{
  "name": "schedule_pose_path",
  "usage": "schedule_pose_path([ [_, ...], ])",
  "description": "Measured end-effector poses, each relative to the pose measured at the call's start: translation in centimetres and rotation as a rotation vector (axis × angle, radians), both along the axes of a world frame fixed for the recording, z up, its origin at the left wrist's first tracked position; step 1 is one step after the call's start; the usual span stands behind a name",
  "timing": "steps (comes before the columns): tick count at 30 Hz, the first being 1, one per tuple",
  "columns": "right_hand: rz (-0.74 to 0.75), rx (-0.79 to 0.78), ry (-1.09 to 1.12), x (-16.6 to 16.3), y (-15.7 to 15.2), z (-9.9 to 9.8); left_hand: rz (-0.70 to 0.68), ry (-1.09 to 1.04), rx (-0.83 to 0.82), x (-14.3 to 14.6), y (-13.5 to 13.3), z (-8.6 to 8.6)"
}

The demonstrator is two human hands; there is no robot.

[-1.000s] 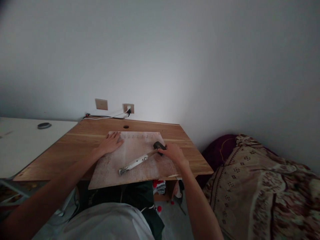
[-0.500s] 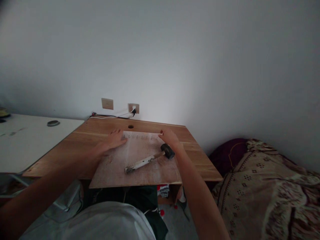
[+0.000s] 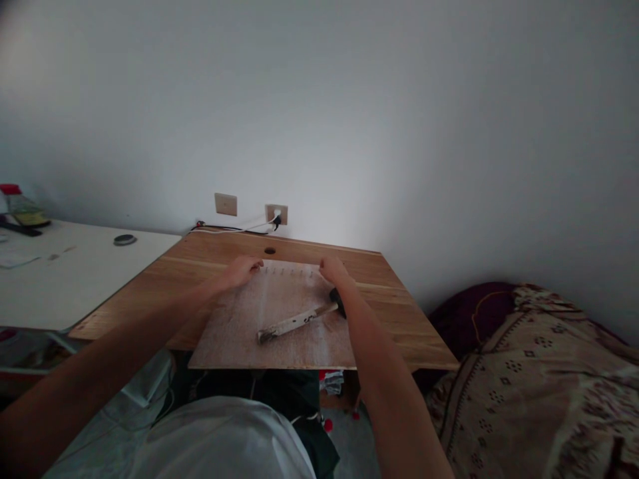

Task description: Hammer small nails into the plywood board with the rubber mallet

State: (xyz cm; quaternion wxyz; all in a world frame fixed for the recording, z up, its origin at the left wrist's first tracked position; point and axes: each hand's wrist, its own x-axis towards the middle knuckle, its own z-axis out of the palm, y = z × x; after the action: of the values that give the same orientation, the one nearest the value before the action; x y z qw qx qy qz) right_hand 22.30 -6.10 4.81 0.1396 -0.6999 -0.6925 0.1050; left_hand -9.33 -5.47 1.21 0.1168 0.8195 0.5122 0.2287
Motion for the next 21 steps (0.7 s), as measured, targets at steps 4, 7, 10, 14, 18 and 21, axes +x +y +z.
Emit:
schedule_pose_path([
  [4,-0.027,0.109,0.292,0.7,0.8,0.5,0.059,-0.151,-0.045,0.3,1.0,0.5],
  [7,-0.033,0.180,0.478,0.8,1.2,0.8,0.096,-0.263,-0.108,0.8,1.9,0.9],
  [10,-0.002,0.197,0.563,0.7,1.0,0.9,0.080,-0.324,-0.181,1.1,2.1,0.9],
  [14,0.045,0.131,0.494,0.5,0.4,0.5,0.052,-0.328,-0.231,0.7,1.7,0.7],
  [18,0.111,0.060,0.318,-0.2,-0.1,0.1,0.023,-0.238,-0.229,-0.2,1.2,1.1],
  [21,0.171,0.077,0.201,-1.2,-0.3,0.2,-0.015,-0.177,-0.172,-0.2,0.6,1.7],
])
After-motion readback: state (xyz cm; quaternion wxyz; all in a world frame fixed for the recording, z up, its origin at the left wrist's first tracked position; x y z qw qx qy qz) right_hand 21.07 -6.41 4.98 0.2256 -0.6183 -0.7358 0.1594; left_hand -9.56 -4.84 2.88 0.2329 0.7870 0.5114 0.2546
